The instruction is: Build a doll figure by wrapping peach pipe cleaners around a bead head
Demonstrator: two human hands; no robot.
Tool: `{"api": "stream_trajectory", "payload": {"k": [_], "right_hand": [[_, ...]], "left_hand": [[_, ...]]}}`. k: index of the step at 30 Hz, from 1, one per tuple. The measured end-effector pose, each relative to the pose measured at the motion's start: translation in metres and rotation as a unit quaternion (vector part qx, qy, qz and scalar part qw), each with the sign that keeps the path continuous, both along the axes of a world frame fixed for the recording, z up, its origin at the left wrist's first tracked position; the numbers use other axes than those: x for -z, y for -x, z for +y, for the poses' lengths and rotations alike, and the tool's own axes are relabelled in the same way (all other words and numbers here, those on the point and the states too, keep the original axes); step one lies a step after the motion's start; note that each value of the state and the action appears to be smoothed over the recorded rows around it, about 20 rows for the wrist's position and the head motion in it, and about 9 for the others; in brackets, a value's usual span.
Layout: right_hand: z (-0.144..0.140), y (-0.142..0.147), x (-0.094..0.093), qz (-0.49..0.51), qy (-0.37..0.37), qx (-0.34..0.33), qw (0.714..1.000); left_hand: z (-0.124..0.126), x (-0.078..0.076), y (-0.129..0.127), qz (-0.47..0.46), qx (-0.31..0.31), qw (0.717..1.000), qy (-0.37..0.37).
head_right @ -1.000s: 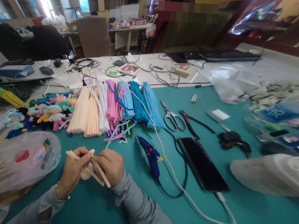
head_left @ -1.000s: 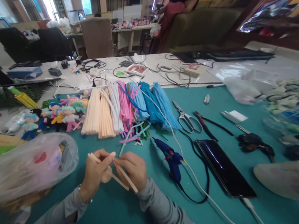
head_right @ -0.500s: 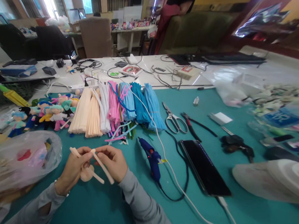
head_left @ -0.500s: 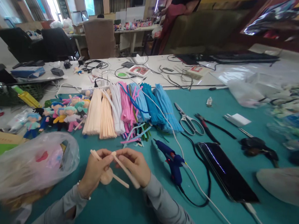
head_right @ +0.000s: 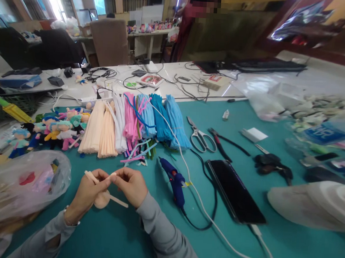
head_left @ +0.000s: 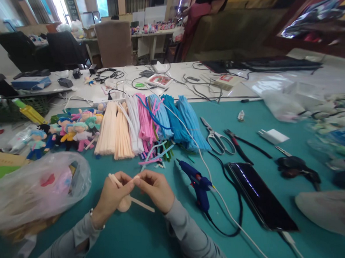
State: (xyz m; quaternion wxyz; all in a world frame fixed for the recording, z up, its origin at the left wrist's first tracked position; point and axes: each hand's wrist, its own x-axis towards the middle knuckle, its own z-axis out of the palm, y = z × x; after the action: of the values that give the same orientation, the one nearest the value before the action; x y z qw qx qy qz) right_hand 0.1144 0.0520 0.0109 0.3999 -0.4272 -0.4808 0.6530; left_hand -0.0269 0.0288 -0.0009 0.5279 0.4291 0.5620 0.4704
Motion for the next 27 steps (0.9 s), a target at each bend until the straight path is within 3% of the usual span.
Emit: {"api": "stream_trajectory", "payload": {"k": [8,12,15,19,21,24,27], "right_hand": [[0.0,-0.002,0.003,-0.003,-0.007,-0.002,1.0],[0.002,-0.007,0.004,0.052,0.012,-0.035,0.998],[0.001,-0.009,0.003,0.082,-0.019,-0.046,0.995],[-0.002,-0.008,0.002,-0.002,-0.147,-0.052,0.988],[-0.003,-0.007,0.004,-0.066,-0.238,-0.024,0.969],[-0.004,-0.007,0.007,-0.154,-0.387,0.016,0.909],[-0.002,-0.009,0.009,-0.2,-0.501,0.015,0.842]], "left_hand": [[0.002,0.002,0.001,0.007,-0.021,1.0,0.02],[0.005,-0.002,0.001,-0.062,-0.045,0.996,0.048],[0.007,-0.005,0.001,-0.127,-0.06,0.987,0.072],[0.01,-0.007,0.001,-0.194,-0.051,0.974,0.101],[0.011,-0.008,0.001,-0.21,-0.043,0.97,0.113],[0.011,-0.007,0.002,-0.215,-0.033,0.969,0.116],[0.011,-0.004,0.003,-0.181,-0.043,0.976,0.108]]}}
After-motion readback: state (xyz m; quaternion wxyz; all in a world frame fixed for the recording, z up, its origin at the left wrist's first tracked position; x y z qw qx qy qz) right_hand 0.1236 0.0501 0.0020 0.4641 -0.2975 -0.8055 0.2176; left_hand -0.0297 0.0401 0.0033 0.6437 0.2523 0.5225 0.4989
